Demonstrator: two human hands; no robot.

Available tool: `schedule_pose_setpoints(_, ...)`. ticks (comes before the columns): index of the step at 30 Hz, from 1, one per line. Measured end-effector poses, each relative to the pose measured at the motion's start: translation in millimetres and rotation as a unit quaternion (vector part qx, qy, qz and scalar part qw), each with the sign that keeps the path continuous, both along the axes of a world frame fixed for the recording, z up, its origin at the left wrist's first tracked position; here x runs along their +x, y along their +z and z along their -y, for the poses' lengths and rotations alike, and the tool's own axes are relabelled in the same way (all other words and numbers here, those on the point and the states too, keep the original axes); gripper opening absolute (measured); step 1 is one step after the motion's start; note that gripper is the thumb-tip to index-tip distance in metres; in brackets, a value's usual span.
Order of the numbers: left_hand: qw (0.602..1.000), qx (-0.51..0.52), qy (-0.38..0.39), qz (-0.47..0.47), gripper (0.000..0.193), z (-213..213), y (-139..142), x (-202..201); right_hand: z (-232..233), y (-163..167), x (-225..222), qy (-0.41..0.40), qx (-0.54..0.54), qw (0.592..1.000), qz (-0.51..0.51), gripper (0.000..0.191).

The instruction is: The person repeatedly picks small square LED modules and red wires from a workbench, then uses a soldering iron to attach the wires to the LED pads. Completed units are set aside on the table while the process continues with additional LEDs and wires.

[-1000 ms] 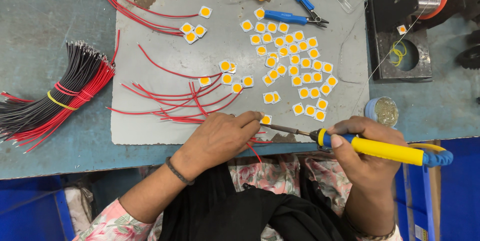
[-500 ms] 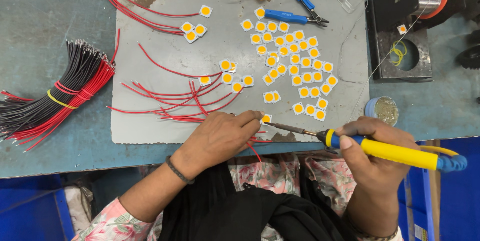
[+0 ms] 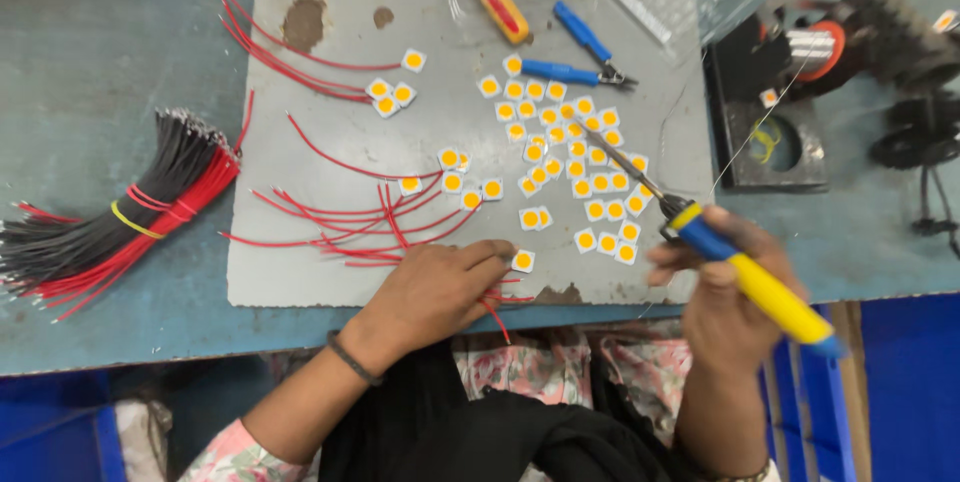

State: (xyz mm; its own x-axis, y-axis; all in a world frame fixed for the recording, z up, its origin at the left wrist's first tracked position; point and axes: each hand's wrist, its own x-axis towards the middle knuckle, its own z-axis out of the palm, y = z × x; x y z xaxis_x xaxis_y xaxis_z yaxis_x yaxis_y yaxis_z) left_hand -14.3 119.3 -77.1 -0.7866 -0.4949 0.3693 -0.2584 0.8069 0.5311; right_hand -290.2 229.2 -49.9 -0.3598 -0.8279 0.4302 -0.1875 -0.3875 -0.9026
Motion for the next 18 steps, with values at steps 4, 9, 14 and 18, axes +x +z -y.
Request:
schedule_pose_setpoints(4, 0.978, 0.057, 0.168, -0.108, 0.019, -1.1, 6.6, 19.4, 15.1, -1.8, 33.0, 0.065, 0.07, 0.993, -0.075, 0.029)
schedule_pose_setpoints(9, 0.947, 0.095, 0.235, -0.197, 0.024, -11.8, 15.7, 31.4, 35.1, 0.8, 73.9, 0.083, 0.069, 0.953, -0.284, 0.049)
schedule_pose_setpoints(14, 0.948, 0.141, 0.225, -0.174, 0.018, -23.4, 25.8, 34.1, 38.0, -1.7, 86.8, 0.073, 0.019, 0.907, -0.414, 0.054)
schedule_pose_setpoints(18, 0.949, -0.03, 0.203, -0.239, 0.017, -32.0, 27.4, 39.5, 12.2, -11.2, 95.6, 0.136, 0.07, 0.936, -0.317, 0.047)
